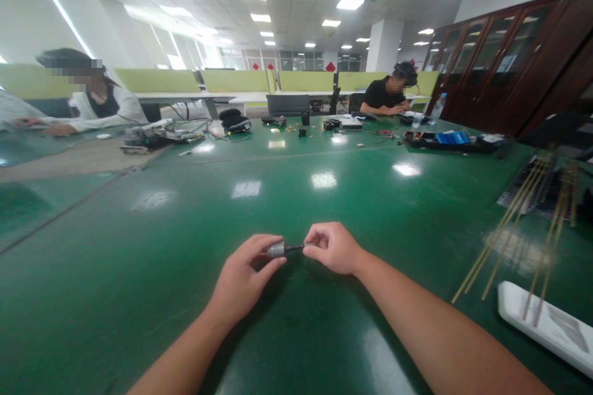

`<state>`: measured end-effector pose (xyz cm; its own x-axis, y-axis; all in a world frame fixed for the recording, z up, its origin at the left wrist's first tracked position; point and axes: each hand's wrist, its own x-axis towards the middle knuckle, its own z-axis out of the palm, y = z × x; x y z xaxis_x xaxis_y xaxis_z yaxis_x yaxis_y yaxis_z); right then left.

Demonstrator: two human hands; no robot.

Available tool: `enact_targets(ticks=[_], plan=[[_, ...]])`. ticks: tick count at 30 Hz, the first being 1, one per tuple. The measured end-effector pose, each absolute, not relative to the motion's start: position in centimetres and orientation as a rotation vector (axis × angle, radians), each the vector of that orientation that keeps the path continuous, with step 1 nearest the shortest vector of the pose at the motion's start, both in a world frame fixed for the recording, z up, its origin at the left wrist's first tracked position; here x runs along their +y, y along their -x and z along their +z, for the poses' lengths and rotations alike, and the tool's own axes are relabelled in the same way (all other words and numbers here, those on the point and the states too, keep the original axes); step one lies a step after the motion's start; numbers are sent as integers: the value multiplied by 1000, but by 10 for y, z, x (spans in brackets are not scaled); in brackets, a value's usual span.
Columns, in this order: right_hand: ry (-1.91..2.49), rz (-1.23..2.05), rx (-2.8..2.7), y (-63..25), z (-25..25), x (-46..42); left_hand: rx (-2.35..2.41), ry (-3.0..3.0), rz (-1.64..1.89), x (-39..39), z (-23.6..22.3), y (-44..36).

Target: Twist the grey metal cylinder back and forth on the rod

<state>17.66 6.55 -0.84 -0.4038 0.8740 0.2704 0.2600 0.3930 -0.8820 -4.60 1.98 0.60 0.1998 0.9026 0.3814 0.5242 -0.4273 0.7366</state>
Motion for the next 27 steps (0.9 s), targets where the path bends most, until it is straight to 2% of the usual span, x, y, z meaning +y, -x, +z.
enact_targets(ticks=[27], plan=[[888, 1106, -1840, -181, -6, 70, 1340, -2007, 1144, 23, 3, 48]])
